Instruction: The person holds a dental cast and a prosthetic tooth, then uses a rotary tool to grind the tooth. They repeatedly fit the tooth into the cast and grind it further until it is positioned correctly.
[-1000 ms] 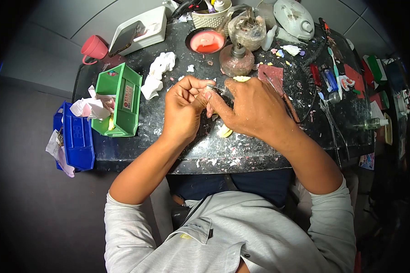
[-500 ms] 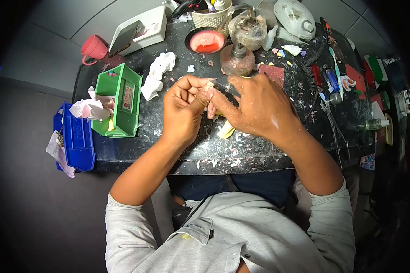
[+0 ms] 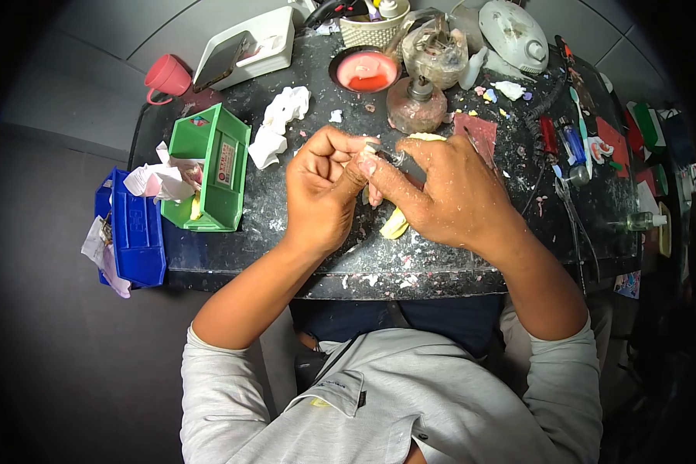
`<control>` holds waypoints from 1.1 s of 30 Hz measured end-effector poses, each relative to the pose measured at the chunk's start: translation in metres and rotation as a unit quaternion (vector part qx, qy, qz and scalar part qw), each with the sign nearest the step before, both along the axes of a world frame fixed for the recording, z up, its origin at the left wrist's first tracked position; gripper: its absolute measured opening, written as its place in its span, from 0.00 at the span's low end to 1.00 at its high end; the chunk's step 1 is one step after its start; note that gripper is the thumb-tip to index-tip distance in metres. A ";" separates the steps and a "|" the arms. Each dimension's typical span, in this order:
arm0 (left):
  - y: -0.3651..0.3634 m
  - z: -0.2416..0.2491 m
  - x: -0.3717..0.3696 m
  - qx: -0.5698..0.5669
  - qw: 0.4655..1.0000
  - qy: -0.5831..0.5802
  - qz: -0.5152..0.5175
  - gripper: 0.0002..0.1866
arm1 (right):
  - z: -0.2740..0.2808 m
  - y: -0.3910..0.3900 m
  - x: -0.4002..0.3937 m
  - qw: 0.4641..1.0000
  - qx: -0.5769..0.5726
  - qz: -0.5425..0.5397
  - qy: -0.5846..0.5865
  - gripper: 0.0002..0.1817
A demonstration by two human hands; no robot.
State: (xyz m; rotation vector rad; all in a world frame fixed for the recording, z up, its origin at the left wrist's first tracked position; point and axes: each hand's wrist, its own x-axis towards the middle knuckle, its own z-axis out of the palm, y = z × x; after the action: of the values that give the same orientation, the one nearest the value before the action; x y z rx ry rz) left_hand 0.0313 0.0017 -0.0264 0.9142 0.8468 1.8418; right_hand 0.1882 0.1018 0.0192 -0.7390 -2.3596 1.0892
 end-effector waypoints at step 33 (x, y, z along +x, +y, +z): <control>-0.002 0.002 -0.002 -0.037 0.999 0.038 -0.005 0.06 | 0.005 0.001 0.001 0.999 0.034 0.015 -0.023 0.32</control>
State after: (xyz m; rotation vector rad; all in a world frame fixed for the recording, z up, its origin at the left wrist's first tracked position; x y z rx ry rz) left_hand 0.0295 -0.0004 -0.0248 0.9442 0.9500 1.7651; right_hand 0.1894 0.1028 0.0241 -0.7123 -2.4413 1.0087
